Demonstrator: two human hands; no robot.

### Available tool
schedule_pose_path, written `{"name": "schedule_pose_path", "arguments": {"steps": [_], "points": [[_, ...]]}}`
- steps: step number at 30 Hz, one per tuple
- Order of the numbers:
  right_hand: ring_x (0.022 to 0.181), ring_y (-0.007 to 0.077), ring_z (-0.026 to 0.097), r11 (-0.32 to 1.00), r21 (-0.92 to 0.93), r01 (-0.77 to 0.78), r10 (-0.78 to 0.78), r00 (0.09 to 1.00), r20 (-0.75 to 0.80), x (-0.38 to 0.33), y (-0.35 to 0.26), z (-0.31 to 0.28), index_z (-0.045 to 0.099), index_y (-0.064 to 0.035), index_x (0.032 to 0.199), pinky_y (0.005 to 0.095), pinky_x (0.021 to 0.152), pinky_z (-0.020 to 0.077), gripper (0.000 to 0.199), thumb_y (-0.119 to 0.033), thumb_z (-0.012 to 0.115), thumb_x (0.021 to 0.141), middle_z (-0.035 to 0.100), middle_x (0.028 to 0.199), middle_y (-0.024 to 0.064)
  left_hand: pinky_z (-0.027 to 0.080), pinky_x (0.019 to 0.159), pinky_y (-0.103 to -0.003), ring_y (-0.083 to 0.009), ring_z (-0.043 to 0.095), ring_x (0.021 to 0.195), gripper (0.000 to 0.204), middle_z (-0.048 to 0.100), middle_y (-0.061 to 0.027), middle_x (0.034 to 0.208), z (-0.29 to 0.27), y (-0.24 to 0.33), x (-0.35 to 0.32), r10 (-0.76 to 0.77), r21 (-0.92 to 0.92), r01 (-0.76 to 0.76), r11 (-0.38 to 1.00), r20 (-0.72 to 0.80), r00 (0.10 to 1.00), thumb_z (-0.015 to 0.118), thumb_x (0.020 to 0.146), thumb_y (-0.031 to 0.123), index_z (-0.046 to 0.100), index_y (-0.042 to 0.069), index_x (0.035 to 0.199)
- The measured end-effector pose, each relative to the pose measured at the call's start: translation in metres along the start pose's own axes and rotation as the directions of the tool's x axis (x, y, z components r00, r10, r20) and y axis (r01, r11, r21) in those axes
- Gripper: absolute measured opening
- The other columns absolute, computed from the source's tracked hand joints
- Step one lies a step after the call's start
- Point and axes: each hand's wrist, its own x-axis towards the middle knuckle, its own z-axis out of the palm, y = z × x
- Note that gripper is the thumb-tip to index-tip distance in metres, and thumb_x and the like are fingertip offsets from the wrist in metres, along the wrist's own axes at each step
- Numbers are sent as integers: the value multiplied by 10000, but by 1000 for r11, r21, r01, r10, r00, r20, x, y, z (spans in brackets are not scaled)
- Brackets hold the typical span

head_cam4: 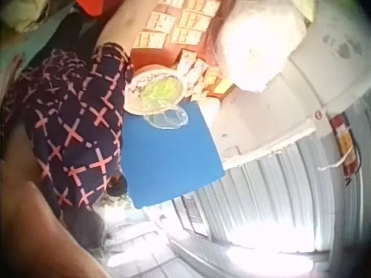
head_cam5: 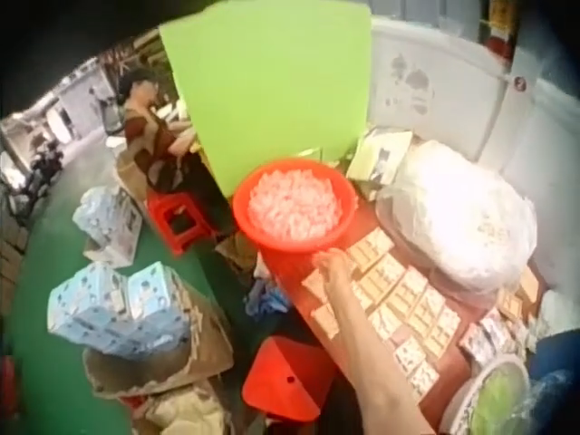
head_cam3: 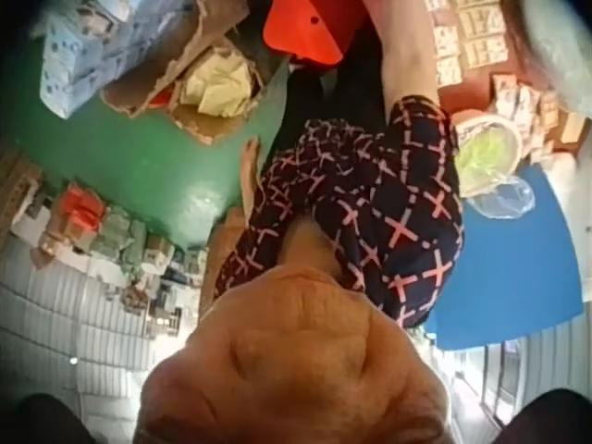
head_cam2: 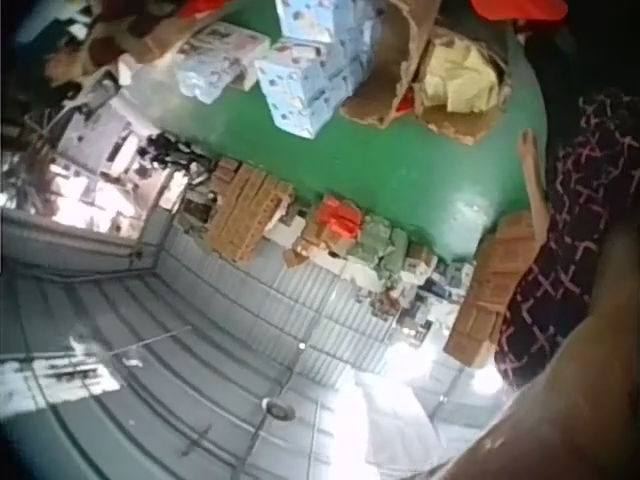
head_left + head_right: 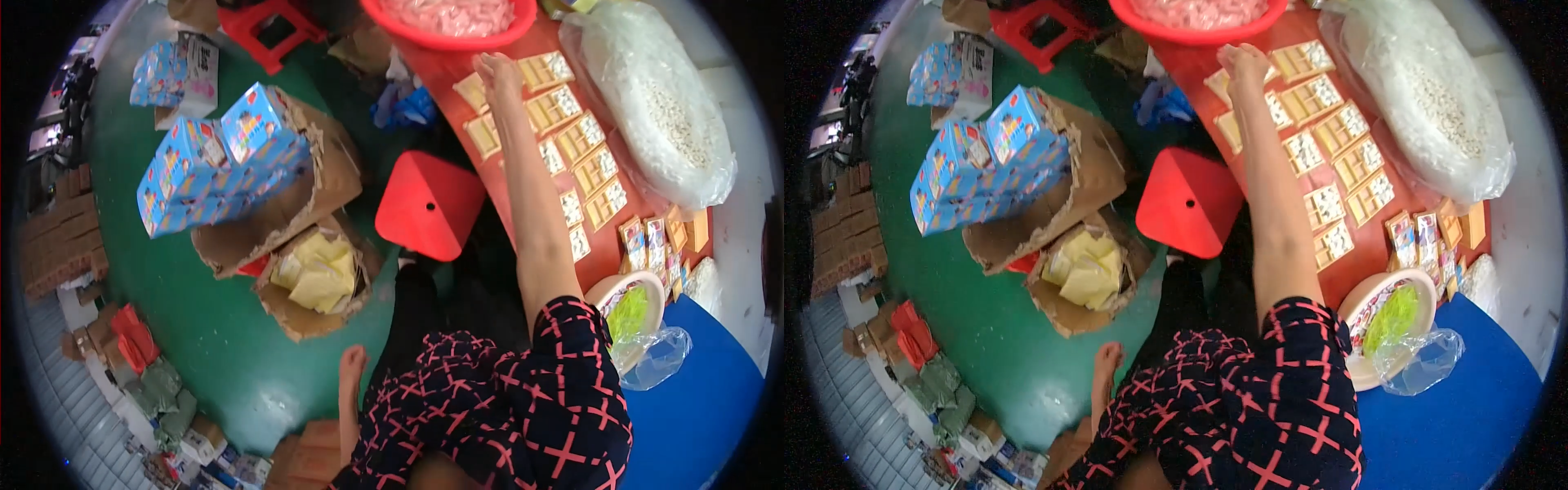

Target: Organizing small white items into trays and adding pink packets to each compartment on a production floor.

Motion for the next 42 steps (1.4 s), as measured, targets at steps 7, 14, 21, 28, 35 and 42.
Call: {"name": "schedule_pose_path", "arguments": {"steps": [7, 14, 21, 28, 35, 42], "points": [[886, 223, 531, -101, -505, 857, 184, 515, 837, -206, 18, -123, 533, -32, 835, 336, 755, 437, 112, -51, 530, 724, 557, 987, 104, 423, 566, -239, -104, 523, 622, 172, 550, -33, 705, 29, 17, 96, 200, 188, -240, 952, 209, 957, 524, 808, 184, 556, 32, 881], [1075, 217, 452, -178, -451, 874, 344, 485, 804, -221, 20, -178, 552, -23, 834, 405, 984, 272, 169, 1, 488, 678, 542, 1078, 83, 426, 481, -265, -126, 519, 516, 94, 539, -31, 615, 74, -5, 179, 210, 319, -269, 909, 207, 956, 558, 739, 130, 559, 44, 776], [993, 203, 506, -151, -504, 850, 300, 526, 796, -221, 20, -177, 551, -5, 788, 416, 947, 315, 137, 36, 505, 666, 585, 964, 80, 437, 667, -331, -191, 546, 813, 475, 531, -28, 957, 173, 46, 221, -210, -264, 251, 931, 172, 962, 641, 727, 318, 431, 91, 1087], [976, 181, 516, -197, -515, 834, 342, 551, 762, -219, 27, -182, 553, -24, 794, 411, 942, 315, 132, 24, 533, 673, 593, 942, 60, 404, 823, -409, -214, 473, 1029, 479, 495, -20, 1136, 220, 50, 293, -97, -711, 279, 646, 286, 953, 656, 722, 250, 441, 157, 1139], [969, 169, 523, -258, -508, 822, 352, 569, 743, -222, 25, -183, 560, -39, 792, 412, 957, 297, 136, 16, 533, 671, 601, 944, 43, 442, 827, -403, -234, 497, 1014, 443, 510, -61, 1094, 186, 32, 301, 204, -880, 66, 470, 181, 962, 584, 726, 22, 436, 86, 1139], [956, 176, 529, -241, -515, 822, 335, 569, 751, -225, 29, -182, 563, -42, 786, 410, 958, 298, 136, 23, 525, 672, 603, 933, 44, 472, 743, -421, -242, 507, 978, 394, 508, -61, 1066, 125, 18, 281, 45, -847, 0, 531, 28, 999, 575, 767, 81, 432, 115, 1132]]}}
